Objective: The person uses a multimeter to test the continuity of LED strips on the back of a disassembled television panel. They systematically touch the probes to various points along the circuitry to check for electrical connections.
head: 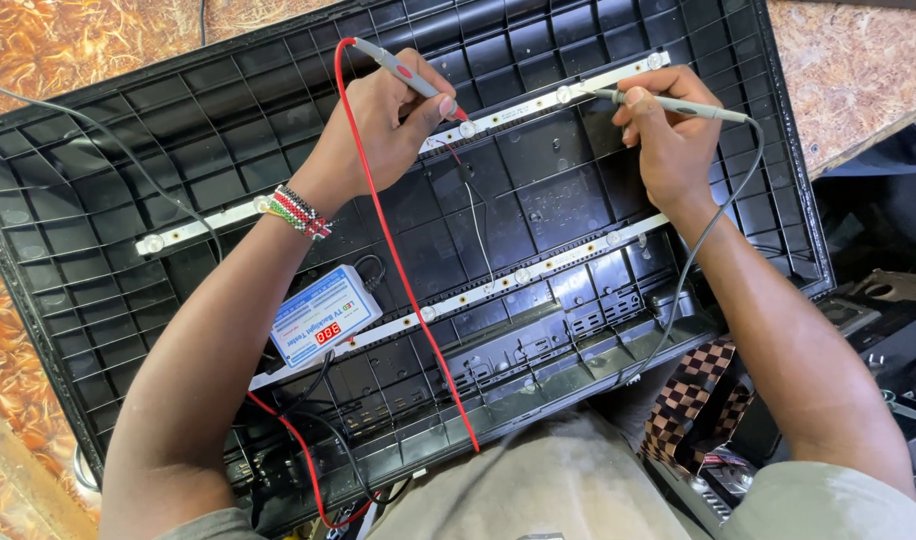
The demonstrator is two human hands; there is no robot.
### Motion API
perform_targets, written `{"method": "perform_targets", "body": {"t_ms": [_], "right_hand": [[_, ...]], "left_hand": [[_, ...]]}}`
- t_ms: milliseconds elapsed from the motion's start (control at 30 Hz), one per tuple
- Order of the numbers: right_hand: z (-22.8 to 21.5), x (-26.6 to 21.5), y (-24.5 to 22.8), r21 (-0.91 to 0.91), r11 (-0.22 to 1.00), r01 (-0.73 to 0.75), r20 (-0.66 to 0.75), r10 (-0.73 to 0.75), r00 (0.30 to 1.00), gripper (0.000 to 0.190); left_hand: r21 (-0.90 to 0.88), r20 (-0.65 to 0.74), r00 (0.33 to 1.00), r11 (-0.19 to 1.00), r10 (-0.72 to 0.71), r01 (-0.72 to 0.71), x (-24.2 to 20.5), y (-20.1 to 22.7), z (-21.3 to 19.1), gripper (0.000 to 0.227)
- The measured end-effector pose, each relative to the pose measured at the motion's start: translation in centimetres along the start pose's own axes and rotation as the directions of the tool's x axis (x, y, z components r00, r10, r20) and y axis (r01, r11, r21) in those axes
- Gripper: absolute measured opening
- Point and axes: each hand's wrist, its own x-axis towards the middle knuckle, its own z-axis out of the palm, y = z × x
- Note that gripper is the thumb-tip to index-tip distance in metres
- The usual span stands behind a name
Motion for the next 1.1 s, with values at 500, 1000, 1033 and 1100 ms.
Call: {"method": "perform_targets", "body": {"t_ms": [500,1000,1033,1100], "right_hand": [[0.0,0.1,0.0,-0.033,0.999,0.008,0.017,-0.008,1.0,0.026],[-0.1,0.7,-3.9,-0.037,0.998,0.048,0.013,-0.048,0.999,0.02],[-0.1,0.5,-4.9,-0.072,0.993,0.095,0.026,-0.093,0.995,0.027],[-0.2,0.1,-7.1,-0.111,0.983,0.148,0.031,-0.145,0.989,0.034]], "left_hand": [[0.004,0.014,1.0,1.0,-0.015,0.015,0.0,0.1,-0.1,0.028],[-0.021,0.045,0.993,0.993,-0.113,0.114,0.7,2.5,-0.8,0.022],[0.019,0.018,0.99,0.99,-0.142,0.142,0.6,3.1,-0.8,0.028],[0.062,-0.009,0.987,0.985,-0.158,0.159,0.2,4.4,-0.9,0.036]]}}
